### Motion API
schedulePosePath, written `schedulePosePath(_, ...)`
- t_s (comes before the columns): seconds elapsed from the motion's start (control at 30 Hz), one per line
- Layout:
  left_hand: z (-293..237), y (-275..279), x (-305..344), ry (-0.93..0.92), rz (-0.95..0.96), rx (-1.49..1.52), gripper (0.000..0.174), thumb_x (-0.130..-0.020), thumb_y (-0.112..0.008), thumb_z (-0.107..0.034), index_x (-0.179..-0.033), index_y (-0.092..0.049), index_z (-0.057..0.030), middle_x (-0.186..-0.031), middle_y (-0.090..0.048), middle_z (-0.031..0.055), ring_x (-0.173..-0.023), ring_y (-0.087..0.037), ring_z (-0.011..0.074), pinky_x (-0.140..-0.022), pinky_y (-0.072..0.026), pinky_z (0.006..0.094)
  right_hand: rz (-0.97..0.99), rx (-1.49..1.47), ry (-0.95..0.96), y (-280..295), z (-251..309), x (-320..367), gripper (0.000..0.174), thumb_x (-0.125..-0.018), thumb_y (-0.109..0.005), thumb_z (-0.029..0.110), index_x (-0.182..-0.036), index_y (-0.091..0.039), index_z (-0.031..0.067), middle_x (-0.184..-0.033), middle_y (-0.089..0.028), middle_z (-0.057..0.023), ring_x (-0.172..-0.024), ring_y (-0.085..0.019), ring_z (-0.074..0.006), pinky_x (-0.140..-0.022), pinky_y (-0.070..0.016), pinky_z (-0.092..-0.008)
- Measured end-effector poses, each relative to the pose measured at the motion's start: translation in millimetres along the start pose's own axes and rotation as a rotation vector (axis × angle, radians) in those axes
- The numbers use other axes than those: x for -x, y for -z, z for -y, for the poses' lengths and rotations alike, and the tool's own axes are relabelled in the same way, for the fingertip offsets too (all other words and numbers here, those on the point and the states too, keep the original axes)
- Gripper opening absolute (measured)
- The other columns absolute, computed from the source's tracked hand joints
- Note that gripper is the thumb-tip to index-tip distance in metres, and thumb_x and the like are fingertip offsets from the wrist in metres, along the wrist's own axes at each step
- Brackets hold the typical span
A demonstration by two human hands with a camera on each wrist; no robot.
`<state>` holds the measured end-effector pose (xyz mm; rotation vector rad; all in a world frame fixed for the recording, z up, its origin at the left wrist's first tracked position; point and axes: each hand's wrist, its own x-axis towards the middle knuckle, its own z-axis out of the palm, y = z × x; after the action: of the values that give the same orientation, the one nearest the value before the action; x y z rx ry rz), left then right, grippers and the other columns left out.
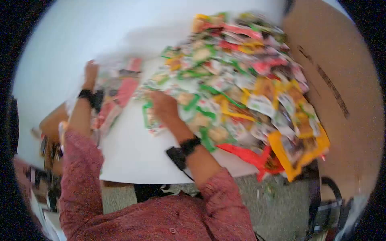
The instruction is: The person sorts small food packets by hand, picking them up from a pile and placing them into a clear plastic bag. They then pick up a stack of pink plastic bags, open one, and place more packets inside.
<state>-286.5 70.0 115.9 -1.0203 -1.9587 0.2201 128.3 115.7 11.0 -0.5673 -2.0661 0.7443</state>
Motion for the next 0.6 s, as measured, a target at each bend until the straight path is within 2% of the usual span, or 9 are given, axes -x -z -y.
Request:
schedulePosePath(0.03,2.2,-24.8,-7.0,0.269,-0.290,0.503,0.029,-0.073,-0.058,-0.012,-0.100,-0.058,-0.0011,-0.100,-0.058,0.0172,-0.095,-0.054,0.0248,-0.083,-0.0433,0.0378,-0.049,-0.021,0.062,-2.7,0.6,1.8,0.013,-0.076,-0.047,0.012,-0.086,-0.055,0.0083,-0.080,-0.059,-0.0130,-0.074,-0.057,-0.0329,-0.063,-0.0451,-0.0416)
schedulePosePath(0.13,-53.0,71.4,-21.4,0.188,-0.355,0.628,0.025,-0.076,-0.052,-0.007,-0.099,-0.059,-0.0039,-0.102,-0.057,0.0136,-0.093,-0.054,0.0278,-0.082,-0.0435,0.0339,-0.082,0.046,0.103,-4.6,-0.5,4.5,0.009,-0.074,-0.049,0.012,-0.081,-0.053,0.0071,-0.072,-0.057,-0.0146,-0.069,-0.058,-0.0334,-0.061,-0.0460,-0.0422)
schedulePosePath(0.2,-90.5,117.5,-33.9,-0.211,-0.393,0.997,0.026,-0.074,-0.058,-0.005,-0.099,-0.059,-0.0059,-0.100,-0.058,0.0098,-0.093,-0.054,0.0244,-0.082,-0.0429,0.0332,-0.034,0.067,0.089,-7.3,0.1,5.3,0.010,-0.074,-0.048,0.011,-0.081,-0.054,0.0079,-0.072,-0.058,-0.0137,-0.070,-0.058,-0.0317,-0.060,-0.0455,-0.0417)
schedulePosePath(0.23,-117.7,152.4,-32.9,-0.302,-0.375,1.049,0.024,-0.074,-0.061,-0.006,-0.098,-0.060,-0.0066,-0.100,-0.058,0.0070,-0.092,-0.054,0.0222,-0.081,-0.0431,0.0328,-0.047,0.070,0.091,-9.2,0.6,4.4,0.010,-0.074,-0.048,0.011,-0.081,-0.054,0.0079,-0.072,-0.058,-0.0137,-0.070,-0.058,-0.0317,-0.060,-0.0455,-0.0417)
schedulePosePath(0.3,-176.2,239.1,-8.2,-0.348,-0.140,1.242,0.020,-0.075,-0.063,-0.008,-0.094,-0.060,-0.0072,-0.097,-0.058,0.0062,-0.092,-0.053,0.0210,-0.081,-0.0417,0.0316,-0.045,0.054,0.103,-10.5,-0.5,3.4,0.010,-0.073,-0.050,0.010,-0.082,-0.054,0.0075,-0.070,-0.058,-0.0134,-0.067,-0.058,-0.0319,-0.058,-0.0454,-0.0420)
schedulePosePath(0.47,-271.1,362.4,54.1,-0.959,-0.126,1.351,0.022,-0.070,-0.065,-0.008,-0.091,-0.058,-0.0079,-0.096,-0.057,0.0074,-0.097,-0.052,0.0260,-0.086,-0.0414,0.0360,-0.101,0.117,0.168,-12.1,-6.1,7.0,0.012,-0.075,-0.052,0.013,-0.085,-0.054,0.0071,-0.072,-0.058,-0.0146,-0.071,-0.058,-0.0336,-0.063,-0.0458,-0.0407)
schedulePosePath(0.5,-282.3,380.2,69.9,-1.033,-0.083,1.362,0.023,-0.070,-0.066,-0.010,-0.092,-0.058,-0.0089,-0.098,-0.057,0.0069,-0.098,-0.052,0.0269,-0.085,-0.0422,0.0378,-0.711,-0.157,0.350,-18.6,-0.3,0.1,0.011,-0.076,-0.052,0.014,-0.085,-0.054,0.0067,-0.072,-0.058,-0.0158,-0.072,-0.057,-0.0352,-0.064,-0.0456,-0.0401)
schedulePosePath(0.57,-299.5,397.6,95.6,-1.177,-0.037,1.395,0.023,-0.069,-0.066,-0.015,-0.090,-0.058,-0.0087,-0.097,-0.056,0.0087,-0.098,-0.052,0.0274,-0.083,-0.0428,0.0382,-0.211,-0.311,0.251,3.8,6.9,17.5,0.011,-0.077,-0.052,0.014,-0.084,-0.052,0.0056,-0.072,-0.056,-0.0179,-0.072,-0.056,-0.0360,-0.063,-0.0449,-0.0412)
schedulePosePath(0.6,-300.0,409.7,106.2,-1.249,-0.003,1.395,0.023,-0.069,-0.065,-0.016,-0.089,-0.057,-0.0082,-0.097,-0.055,0.0087,-0.095,-0.051,0.0267,-0.081,-0.0427,0.0391,-0.146,-0.189,0.210,6.0,6.0,14.1,0.010,-0.076,-0.051,0.012,-0.083,-0.052,0.0051,-0.072,-0.056,-0.0178,-0.072,-0.056,-0.0361,-0.063,-0.0445,-0.0419)
